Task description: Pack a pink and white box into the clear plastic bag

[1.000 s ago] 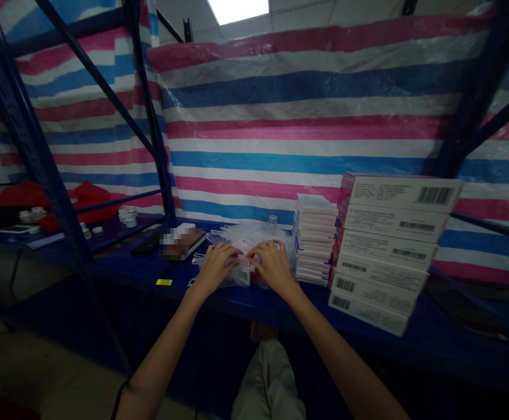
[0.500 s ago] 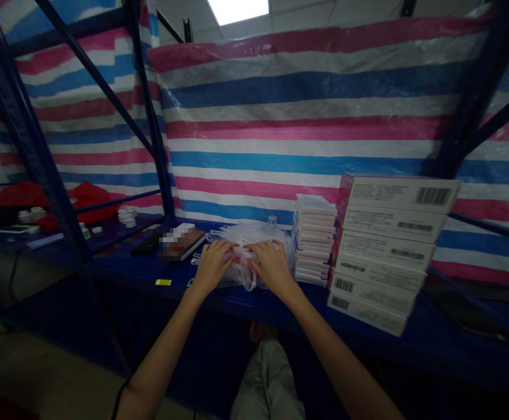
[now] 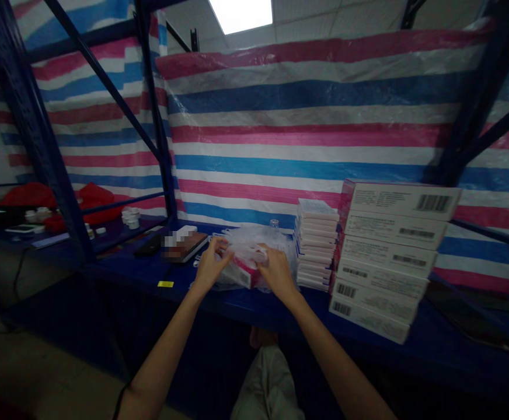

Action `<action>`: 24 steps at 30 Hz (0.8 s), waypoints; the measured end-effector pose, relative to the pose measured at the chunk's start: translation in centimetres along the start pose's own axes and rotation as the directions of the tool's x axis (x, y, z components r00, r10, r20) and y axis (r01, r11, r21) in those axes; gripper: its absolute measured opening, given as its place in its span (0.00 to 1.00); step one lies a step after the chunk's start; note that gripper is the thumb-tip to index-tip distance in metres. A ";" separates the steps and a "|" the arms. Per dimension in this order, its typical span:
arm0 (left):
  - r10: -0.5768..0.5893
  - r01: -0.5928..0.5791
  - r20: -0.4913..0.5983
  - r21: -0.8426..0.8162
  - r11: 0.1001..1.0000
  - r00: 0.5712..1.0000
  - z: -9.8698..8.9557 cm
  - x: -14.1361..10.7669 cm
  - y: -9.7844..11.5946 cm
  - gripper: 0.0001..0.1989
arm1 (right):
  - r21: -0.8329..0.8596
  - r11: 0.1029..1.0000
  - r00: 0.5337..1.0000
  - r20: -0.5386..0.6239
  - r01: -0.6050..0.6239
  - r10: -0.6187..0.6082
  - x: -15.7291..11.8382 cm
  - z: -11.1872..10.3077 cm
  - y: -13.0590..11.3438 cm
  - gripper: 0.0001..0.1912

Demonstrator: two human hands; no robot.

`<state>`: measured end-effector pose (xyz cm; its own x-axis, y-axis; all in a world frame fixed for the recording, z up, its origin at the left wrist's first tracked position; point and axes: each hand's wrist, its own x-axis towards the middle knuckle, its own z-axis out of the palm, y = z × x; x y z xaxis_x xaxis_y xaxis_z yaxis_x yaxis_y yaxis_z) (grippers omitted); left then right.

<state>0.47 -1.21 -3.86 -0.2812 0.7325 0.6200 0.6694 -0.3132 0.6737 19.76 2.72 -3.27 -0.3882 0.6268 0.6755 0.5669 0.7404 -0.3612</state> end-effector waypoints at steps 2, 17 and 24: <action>-0.032 0.031 -0.084 -0.008 0.999 0.996 -0.5 0.3 -0.3 0.11 | 0.065 0.998 1.000 -0.026 -0.009 0.010 0.2 -0.3 0.6 0.13; 0.197 -0.186 0.342 -0.065 0.980 0.919 0.9 2.6 4.6 0.27 | -0.332 0.934 0.962 -0.185 0.132 -0.202 -1.7 0.6 -3.7 0.16; 0.022 -0.022 -0.004 0.021 1.000 1.000 -1.5 4.4 0.9 0.09 | -0.392 0.914 0.993 0.090 0.103 -0.073 -1.8 1.0 -3.1 0.12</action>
<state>-1.17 0.82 0.11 -0.2692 0.7233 0.6359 0.6898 -0.3160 0.6514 18.02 -0.48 -4.02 -0.4926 0.5904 0.6394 0.7632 0.6462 -0.0087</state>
